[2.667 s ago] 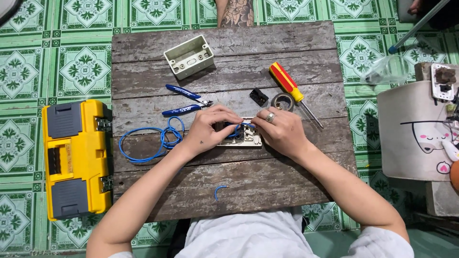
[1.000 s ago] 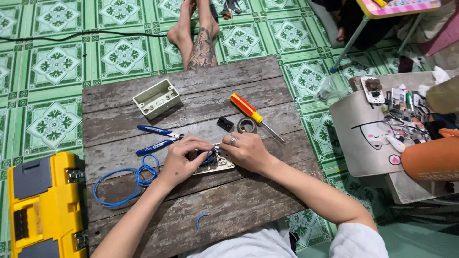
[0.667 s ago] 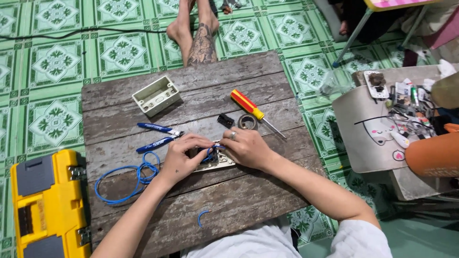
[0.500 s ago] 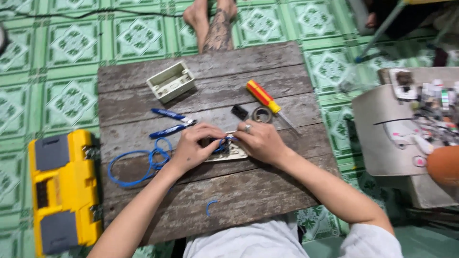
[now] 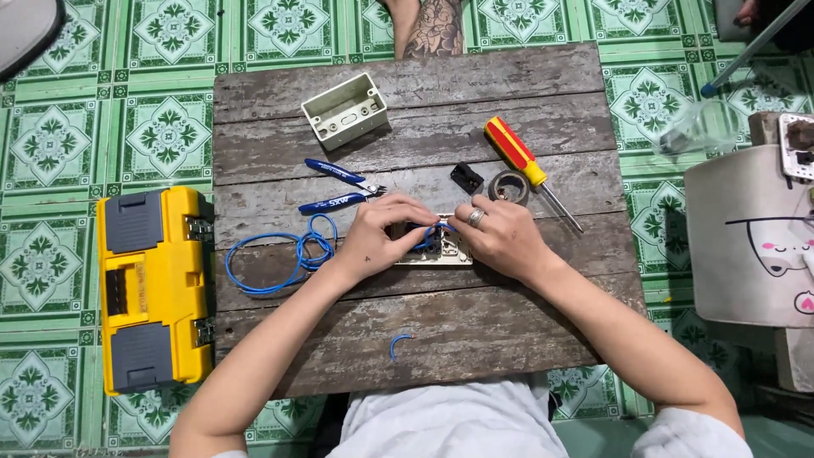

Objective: The person connects blue and green wires to terminals inside a small electrical box, then uses a screwdriver to tighten the terminal screws. The person also handles a black plastic cover and a roll of electrical tape.

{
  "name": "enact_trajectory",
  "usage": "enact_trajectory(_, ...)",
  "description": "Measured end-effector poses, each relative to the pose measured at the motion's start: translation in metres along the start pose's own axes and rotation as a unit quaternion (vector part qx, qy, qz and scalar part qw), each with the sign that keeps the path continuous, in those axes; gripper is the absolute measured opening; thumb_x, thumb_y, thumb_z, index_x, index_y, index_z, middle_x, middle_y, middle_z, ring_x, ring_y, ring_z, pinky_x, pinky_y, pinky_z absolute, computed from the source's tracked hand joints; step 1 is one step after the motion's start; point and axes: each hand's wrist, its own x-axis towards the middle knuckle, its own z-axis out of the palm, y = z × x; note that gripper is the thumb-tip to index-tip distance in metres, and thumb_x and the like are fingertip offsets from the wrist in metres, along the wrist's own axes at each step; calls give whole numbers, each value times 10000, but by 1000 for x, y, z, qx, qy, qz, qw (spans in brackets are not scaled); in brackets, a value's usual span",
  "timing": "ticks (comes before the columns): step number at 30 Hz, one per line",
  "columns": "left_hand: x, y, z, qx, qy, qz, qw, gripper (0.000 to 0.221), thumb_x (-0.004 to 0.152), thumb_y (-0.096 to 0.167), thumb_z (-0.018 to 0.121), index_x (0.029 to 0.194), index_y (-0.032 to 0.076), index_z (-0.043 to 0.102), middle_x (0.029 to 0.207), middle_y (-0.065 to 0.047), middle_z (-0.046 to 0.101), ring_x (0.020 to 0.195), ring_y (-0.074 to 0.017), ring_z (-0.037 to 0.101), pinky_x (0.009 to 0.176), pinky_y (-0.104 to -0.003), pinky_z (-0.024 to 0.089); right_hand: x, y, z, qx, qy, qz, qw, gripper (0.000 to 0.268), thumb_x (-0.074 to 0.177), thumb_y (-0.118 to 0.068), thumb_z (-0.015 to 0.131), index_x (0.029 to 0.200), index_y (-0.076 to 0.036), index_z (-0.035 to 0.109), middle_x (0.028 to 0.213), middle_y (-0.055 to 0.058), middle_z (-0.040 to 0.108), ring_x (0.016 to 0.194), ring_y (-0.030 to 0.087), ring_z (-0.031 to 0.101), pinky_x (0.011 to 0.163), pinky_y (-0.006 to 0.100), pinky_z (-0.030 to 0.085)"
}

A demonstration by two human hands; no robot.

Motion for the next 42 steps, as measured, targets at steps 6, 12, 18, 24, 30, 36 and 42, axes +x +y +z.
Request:
enact_trajectory(6,0,-1,1,0,1,0,1000,101,854,25,787,925,97,791,939,-61,811,988,-274,755,931,-426,563,0,-2,-5,49,0,41,998,45,874,-83,668,837,-88,694,779,29,596,675,211,589,529,287,502)
enact_trajectory(12,0,1,0,-5,-6,-7,1000,114,858,14,776,941,90,793,946,-66,811,1001,-274,753,947,-429,555,-4,0,-5,70,0,54,996,25,875,-89,689,867,-90,713,780,23,593,673,203,590,520,276,501)
enact_trajectory(18,-1,1,0,-9,-7,-13,1000,107,871,18,771,951,86,794,949,-68,811,1011,-271,749,954,-430,552,-1,-3,-6,71,3,60,996,12,896,-101,703,885,-104,708,772,16,590,667,198,597,514,275,506)
enact_trajectory(24,-1,0,0,-6,-9,-12,1000,108,868,20,772,945,93,790,945,-68,809,1009,-274,748,949,-436,551,-2,-3,-4,60,1,61,996,43,913,-121,717,872,-119,704,781,1,594,662,181,587,509,260,499)
enact_trajectory(30,0,2,-1,-8,-12,-20,1000,116,875,5,756,956,79,792,949,-82,808,1017,-285,744,958,-451,547,-4,-1,-2,56,-3,49,997,66,928,-123,719,868,-108,694,792,7,601,663,186,595,510,264,504)
enact_trajectory(36,-1,-2,0,-9,-12,-15,1000,101,882,25,764,958,85,795,954,-80,808,1017,-283,744,953,-446,548,-2,-1,-2,24,-4,31,999,86,931,-86,701,851,-117,692,772,0,600,663,187,581,518,266,468)
enact_trajectory(42,-1,-2,0,-7,-11,-10,1000,92,879,34,775,953,85,793,951,-81,808,1010,-286,746,947,-449,553,-3,-4,-2,19,3,43,999,83,937,-90,700,857,-111,695,795,4,608,670,190,577,529,274,470)
